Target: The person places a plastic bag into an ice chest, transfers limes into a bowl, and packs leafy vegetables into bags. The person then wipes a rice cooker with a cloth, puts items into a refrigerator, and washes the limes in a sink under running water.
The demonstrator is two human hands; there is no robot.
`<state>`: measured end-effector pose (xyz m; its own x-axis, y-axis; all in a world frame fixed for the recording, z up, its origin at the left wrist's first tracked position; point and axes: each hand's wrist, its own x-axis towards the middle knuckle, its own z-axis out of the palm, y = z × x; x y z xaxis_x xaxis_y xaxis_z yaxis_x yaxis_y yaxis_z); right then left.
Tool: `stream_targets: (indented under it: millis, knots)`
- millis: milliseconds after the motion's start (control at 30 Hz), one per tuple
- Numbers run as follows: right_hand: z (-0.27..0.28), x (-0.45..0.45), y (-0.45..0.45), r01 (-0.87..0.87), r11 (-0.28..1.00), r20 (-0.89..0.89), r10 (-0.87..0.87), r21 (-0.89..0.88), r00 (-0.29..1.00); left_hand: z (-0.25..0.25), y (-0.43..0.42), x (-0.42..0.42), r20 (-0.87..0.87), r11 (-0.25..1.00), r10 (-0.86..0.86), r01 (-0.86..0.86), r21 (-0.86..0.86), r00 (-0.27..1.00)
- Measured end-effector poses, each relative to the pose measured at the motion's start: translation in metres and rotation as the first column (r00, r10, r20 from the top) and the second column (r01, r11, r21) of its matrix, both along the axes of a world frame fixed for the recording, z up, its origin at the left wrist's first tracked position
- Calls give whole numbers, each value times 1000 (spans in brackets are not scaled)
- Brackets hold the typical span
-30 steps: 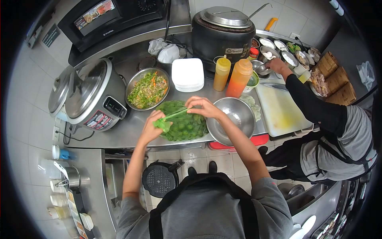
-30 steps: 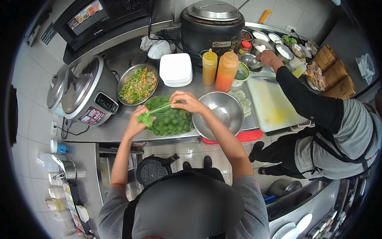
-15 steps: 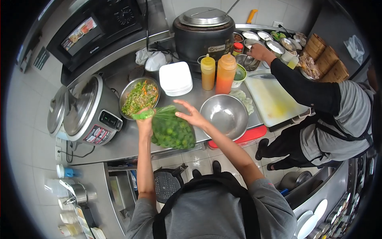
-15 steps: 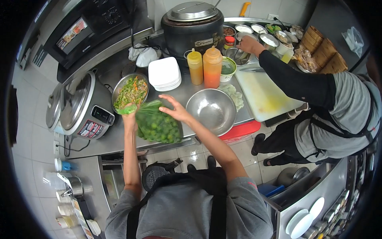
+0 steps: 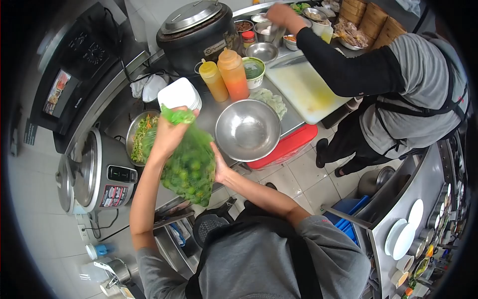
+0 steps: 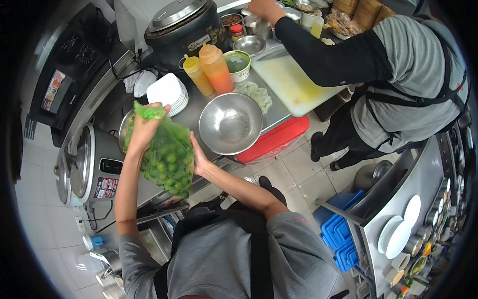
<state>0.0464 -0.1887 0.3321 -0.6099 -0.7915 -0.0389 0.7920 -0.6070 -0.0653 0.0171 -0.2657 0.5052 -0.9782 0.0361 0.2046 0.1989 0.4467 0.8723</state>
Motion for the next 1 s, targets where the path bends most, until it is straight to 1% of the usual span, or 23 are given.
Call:
stream_targets:
  millis: [67,100,133,233,267,367,467,567,600,667,767,867,967,1000]
  knots:
    - [-5,-1,7,2,994,80,7,-111,997,-1,23,-4,79,1000,-13,14,-14,997]
    - [-6,-3,9,25,992,86,-15,-120,996,0,30,-8,116,1000,-20,22,-21,993]
    - [-8,-4,11,49,991,93,-37,-128,995,-6,31,-16,133,994,-86,94,-59,987]
    - [-1,-2,20,91,988,137,-73,-128,988,-11,43,-31,136,955,-118,150,-258,984]
    - [1,-2,23,98,987,157,-78,-125,985,-11,46,-33,140,944,-134,170,-283,981]
    - [-7,-6,26,102,977,171,-70,-186,983,-8,55,-39,179,901,-155,213,-377,972]
    - [-21,-11,24,108,963,104,-84,-245,991,-15,61,-47,179,868,-197,257,-424,964]
    - [21,-3,46,111,994,287,-106,0,952,-31,60,-55,140,850,-271,305,-429,952]
    - [16,-3,45,114,993,237,-102,-36,966,-31,62,-55,168,849,-260,308,-429,951]
    - [0,-8,36,105,980,118,-86,-170,989,-27,68,-57,220,848,-235,310,-430,947]
    - [-20,-11,24,105,952,-36,-120,-286,992,-34,70,-60,229,787,-255,339,-516,939]
    - [-29,-10,18,112,915,-97,-161,-387,982,-36,76,-56,245,748,-263,358,-559,933]
    - [-35,-12,10,82,790,-98,-177,-607,979,-55,66,-67,263,698,-265,373,-612,928]
    - [-35,-11,10,82,810,-94,-166,-581,982,-53,67,-66,280,667,-270,389,-635,921]
